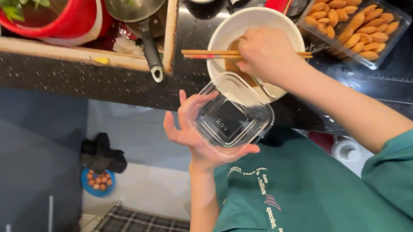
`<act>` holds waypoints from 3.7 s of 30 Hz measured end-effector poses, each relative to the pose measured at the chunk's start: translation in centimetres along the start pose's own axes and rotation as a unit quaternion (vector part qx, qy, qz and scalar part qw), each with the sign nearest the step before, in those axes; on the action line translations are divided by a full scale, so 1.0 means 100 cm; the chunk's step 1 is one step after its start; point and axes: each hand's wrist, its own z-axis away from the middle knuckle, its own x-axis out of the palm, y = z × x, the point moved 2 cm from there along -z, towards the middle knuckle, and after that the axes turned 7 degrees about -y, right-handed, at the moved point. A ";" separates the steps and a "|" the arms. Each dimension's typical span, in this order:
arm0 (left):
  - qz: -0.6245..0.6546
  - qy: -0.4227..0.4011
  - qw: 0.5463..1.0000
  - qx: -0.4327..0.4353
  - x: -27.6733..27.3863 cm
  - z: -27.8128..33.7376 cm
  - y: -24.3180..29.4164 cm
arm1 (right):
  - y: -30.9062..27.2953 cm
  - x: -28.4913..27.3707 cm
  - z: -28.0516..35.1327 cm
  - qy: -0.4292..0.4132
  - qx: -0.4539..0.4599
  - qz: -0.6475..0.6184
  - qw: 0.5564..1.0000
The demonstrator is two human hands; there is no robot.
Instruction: Dipping ladyfingers into coffee and layering them with cream in a container to assemble tiramisu.
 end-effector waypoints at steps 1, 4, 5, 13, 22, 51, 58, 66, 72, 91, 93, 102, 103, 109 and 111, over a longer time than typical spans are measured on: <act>0.003 -0.007 1.000 0.003 -0.005 -0.006 -0.004 | 0.001 0.001 -0.007 0.002 0.008 0.000 1.000; 0.018 -0.025 1.000 0.004 -0.014 -0.010 -0.010 | 0.004 -0.010 0.001 -0.040 0.018 0.007 0.999; 0.021 -0.031 0.999 0.005 -0.015 -0.010 -0.012 | 0.010 -0.030 0.013 -0.005 0.051 0.006 0.999; 0.053 -0.078 0.995 0.016 0.010 -0.023 -0.020 | 0.181 0.008 0.238 0.283 0.144 -0.396 0.861; 0.060 -0.093 0.994 0.020 0.057 -0.018 -0.023 | 0.117 -0.015 0.232 0.346 0.168 -0.399 0.832; 0.076 -0.079 0.994 -0.006 0.074 -0.006 -0.023 | 0.143 0.003 0.236 0.330 0.166 -0.386 0.845; 0.078 -0.089 0.993 -0.003 0.076 -0.010 -0.022 | 0.136 0.007 0.214 0.341 0.159 -0.428 0.822; 0.084 -0.081 0.993 -0.017 0.074 -0.007 -0.027 | 0.154 0.005 0.222 0.408 0.076 -0.380 0.827; 0.094 -0.080 0.992 -0.031 0.070 -0.007 -0.030 | 0.152 -0.015 0.218 0.390 0.086 -0.454 0.797; 0.121 -0.090 0.988 -0.045 0.072 -0.008 -0.035 | 0.178 -0.032 0.194 0.212 0.120 -0.394 0.886; 0.110 -0.081 0.990 -0.043 0.070 -0.009 -0.035 | 0.179 -0.037 0.194 0.217 0.101 -0.352 0.905; 0.087 -0.033 0.995 -0.047 0.039 -0.011 -0.044 | 0.178 -0.008 0.227 0.275 0.083 -0.579 0.763; 0.087 -0.033 0.995 -0.048 0.037 -0.012 -0.044 | 0.151 -0.020 0.205 0.274 0.083 -0.580 0.763; 0.061 -0.042 0.997 -0.029 0.018 -0.015 -0.043 | 0.071 -0.015 0.127 0.167 0.195 -0.620 0.741; 0.075 -0.039 0.996 -0.034 0.011 -0.015 -0.043 | 0.063 -0.018 0.124 0.189 0.176 -0.499 0.827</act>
